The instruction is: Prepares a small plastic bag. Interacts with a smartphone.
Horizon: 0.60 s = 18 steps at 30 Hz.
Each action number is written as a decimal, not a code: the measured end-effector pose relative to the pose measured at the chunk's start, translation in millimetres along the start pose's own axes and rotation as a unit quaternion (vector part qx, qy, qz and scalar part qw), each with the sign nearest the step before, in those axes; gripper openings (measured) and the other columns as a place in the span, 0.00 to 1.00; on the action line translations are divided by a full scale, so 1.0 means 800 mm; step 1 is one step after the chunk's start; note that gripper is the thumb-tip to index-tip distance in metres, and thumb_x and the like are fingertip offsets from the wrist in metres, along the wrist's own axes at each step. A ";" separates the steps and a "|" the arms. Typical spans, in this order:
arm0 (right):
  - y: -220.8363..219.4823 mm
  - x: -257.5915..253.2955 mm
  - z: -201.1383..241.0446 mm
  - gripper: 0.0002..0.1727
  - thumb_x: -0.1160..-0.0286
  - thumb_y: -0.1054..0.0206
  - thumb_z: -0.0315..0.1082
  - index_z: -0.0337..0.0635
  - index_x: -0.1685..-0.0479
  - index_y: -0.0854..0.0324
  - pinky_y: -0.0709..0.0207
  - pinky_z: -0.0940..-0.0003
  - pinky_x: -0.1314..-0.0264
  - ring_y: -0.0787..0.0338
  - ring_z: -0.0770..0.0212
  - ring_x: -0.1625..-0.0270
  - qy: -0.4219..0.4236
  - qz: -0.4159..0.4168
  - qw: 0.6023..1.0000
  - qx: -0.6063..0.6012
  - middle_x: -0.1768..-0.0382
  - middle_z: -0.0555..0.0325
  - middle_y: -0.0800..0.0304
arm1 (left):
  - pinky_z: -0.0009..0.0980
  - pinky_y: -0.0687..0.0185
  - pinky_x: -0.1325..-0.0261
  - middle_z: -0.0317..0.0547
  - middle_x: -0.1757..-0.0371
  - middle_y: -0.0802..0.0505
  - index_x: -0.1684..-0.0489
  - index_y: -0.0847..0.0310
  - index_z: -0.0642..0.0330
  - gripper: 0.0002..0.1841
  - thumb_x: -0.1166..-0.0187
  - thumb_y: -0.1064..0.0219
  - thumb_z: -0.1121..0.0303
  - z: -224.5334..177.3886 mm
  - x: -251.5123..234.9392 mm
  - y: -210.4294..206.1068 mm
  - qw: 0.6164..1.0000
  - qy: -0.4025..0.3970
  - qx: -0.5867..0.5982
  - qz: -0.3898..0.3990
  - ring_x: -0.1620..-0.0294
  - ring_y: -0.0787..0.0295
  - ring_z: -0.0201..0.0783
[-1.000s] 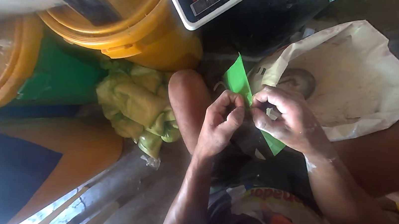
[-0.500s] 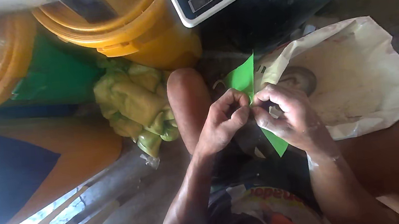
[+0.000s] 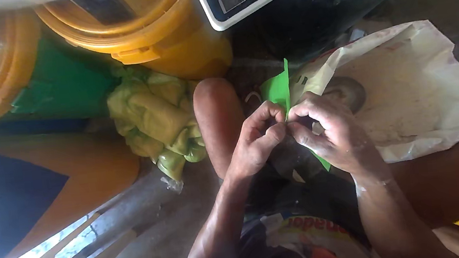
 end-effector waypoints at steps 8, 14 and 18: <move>-0.003 -0.002 0.000 0.04 0.25 0.35 0.32 0.42 0.63 0.18 0.23 0.87 0.66 0.20 0.79 0.64 -0.006 -0.029 0.999 -0.040 0.64 0.66 0.20 | 0.23 0.24 0.67 0.34 0.66 0.18 0.63 0.23 0.49 0.06 0.23 0.44 0.72 0.000 0.002 0.004 0.999 -0.014 0.029 -0.034 0.69 0.22 0.26; 0.041 0.020 -0.020 0.10 0.14 0.41 0.40 0.55 0.46 0.16 0.13 0.72 0.61 0.11 0.70 0.60 -0.057 -0.164 0.954 -0.243 0.54 0.69 0.10 | 0.33 0.14 0.55 0.39 0.60 0.14 0.61 0.20 0.52 0.09 0.19 0.48 0.70 -0.020 0.035 0.058 0.983 -0.044 0.034 -0.173 0.59 0.15 0.32; 0.063 0.022 -0.032 0.10 0.19 0.38 0.39 0.59 0.55 0.09 0.10 0.70 0.49 0.06 0.69 0.51 -0.105 -0.239 0.855 -0.447 0.55 0.68 0.05 | 0.38 0.13 0.54 0.43 0.62 0.13 0.63 0.24 0.57 0.10 0.17 0.51 0.70 -0.053 0.050 0.104 0.978 -0.079 -0.030 -0.188 0.60 0.13 0.38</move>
Point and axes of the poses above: each hand's wrist, its own x-axis away from the middle knuckle, its own y-axis out of the back of the hand, z = x × y, the point moved 6 cm from there along -x, towards the middle knuckle
